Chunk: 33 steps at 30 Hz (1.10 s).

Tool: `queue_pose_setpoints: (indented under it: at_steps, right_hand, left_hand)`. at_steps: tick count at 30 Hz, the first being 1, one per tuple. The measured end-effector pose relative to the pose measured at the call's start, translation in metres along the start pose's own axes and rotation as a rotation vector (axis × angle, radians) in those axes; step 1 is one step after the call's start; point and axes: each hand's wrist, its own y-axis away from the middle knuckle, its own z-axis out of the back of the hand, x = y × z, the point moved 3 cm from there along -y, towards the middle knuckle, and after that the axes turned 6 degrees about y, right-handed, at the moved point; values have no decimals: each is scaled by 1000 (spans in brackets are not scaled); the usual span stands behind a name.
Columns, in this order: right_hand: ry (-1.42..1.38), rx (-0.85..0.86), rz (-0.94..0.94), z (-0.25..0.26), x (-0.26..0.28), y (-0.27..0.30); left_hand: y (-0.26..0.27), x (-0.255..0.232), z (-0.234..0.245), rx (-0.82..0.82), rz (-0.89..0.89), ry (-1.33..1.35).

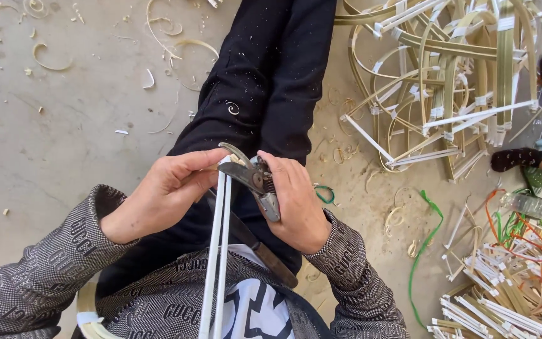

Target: The recorder is assembling and cutting bamboo strips to form curved frames using snips and a knife.

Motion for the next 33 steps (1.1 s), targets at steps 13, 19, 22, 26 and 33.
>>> queue_pose_setpoints:
  at_steps: [13, 19, 22, 26, 33]
  right_hand:
    - [-36, -104, 67, -40, -45, 1]
    - [-4, -105, -7, -69, -91, 7]
    - [52, -106, -146, -57, -77, -7]
    - [216, -178, -79, -31, -45, -26]
    - [32, -107, 143, -36, -19, 8]
  left_hand:
    - [-9, 26, 0, 31, 83, 33]
    - [-11, 11, 1, 79, 32, 63]
    - [-11, 8, 31, -132, 82, 64]
    - [-14, -22, 76, -248, -17, 472]
    - [1, -39, 103, -327, -217, 675]
